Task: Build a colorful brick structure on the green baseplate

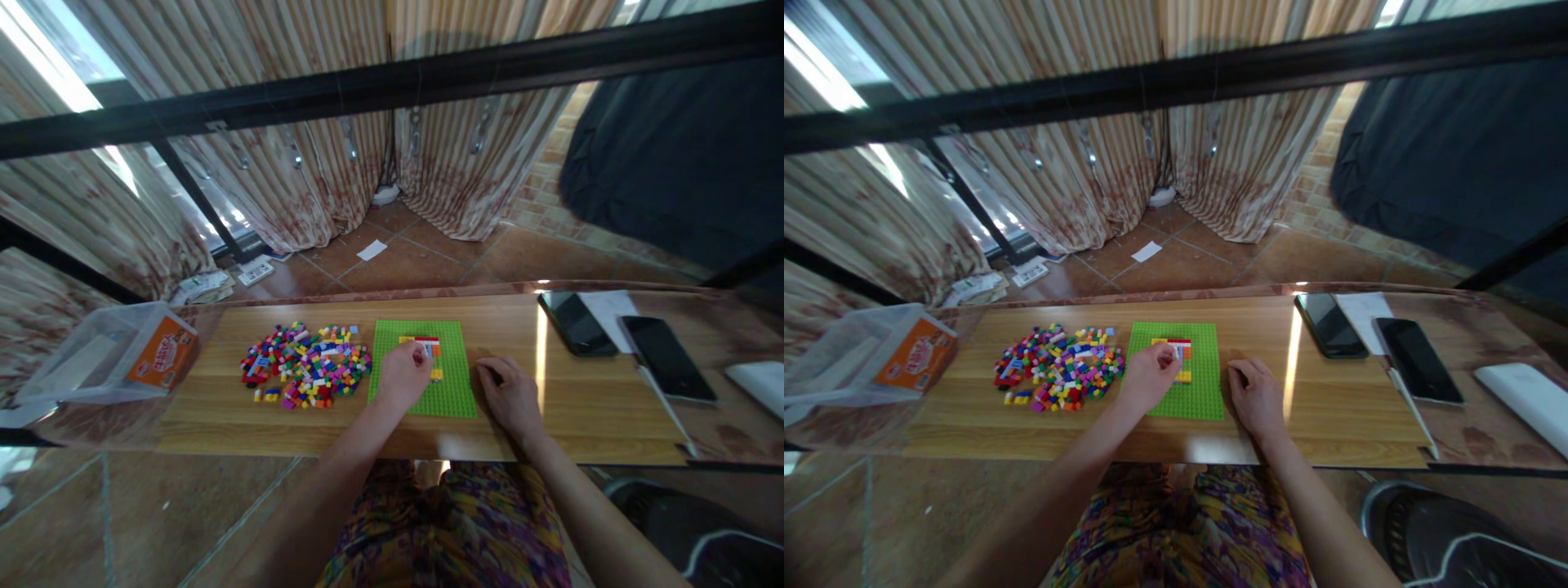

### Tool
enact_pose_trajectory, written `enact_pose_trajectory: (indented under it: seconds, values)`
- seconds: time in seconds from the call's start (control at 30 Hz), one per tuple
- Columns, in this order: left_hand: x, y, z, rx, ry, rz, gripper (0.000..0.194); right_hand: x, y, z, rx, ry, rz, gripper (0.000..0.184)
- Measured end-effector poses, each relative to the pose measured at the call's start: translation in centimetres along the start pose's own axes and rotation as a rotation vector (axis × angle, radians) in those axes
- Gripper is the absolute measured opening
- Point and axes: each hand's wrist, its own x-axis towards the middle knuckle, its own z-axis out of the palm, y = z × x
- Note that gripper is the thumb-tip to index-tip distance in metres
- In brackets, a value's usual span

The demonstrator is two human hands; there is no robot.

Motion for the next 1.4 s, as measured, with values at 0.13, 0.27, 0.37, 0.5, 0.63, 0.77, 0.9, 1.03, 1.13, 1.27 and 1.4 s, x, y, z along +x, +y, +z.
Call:
enact_pose_trajectory:
  seconds: [0.13, 0.27, 0.37, 0.5, 0.63, 0.77, 0.9, 1.03, 1.13, 1.27, 1.4]
  values:
    - [0.0, 0.0, -0.1, 0.021, -0.004, -0.022, 0.016, 0.0, 0.0, 0.0, 0.000, -0.006, 0.002, 0.024]
    - [0.2, 0.3, -0.5, 0.136, -0.027, -0.017, 0.020, 0.0, 0.1, 0.0, -0.002, -0.011, 0.004, 0.023]
    - [0.4, 0.9, -0.7, 0.240, -0.057, -0.026, 0.023, 0.0, 0.2, 0.0, -0.015, -0.011, 0.002, 0.023]
    - [0.6, 1.4, -0.8, 0.340, -0.061, -0.056, 0.025, 0.0, 0.2, 0.1, -0.024, -0.008, 0.002, 0.024]
    - [0.9, 1.4, -0.8, 0.337, -0.078, -0.084, 0.024, 0.0, 0.2, 0.1, -0.013, 0.006, -0.003, 0.023]
    - [1.4, 1.1, -0.7, 0.309, -0.091, -0.135, 0.016, 0.0, 0.1, 0.1, -0.023, 0.006, -0.016, 0.022]
    - [1.5, 0.9, -0.7, 0.280, -0.096, -0.149, 0.016, -0.1, 0.1, 0.1, -0.026, 0.007, -0.018, 0.021]
    - [1.5, 1.0, -0.8, 0.255, -0.105, -0.136, 0.018, 0.0, 0.2, 0.1, -0.027, 0.008, -0.022, 0.021]
    - [1.6, 1.1, -1.0, 0.244, -0.128, -0.144, 0.021, 0.0, 0.2, 0.1, -0.027, 0.008, -0.023, 0.020]
    - [1.9, 1.1, -1.1, 0.261, -0.125, -0.138, 0.023, 0.0, 0.2, 0.0, -0.036, 0.010, -0.024, 0.020]
    - [2.0, 0.9, -0.8, 0.340, -0.103, -0.106, 0.023, 0.0, 0.1, 0.0, -0.033, 0.005, -0.031, 0.020]
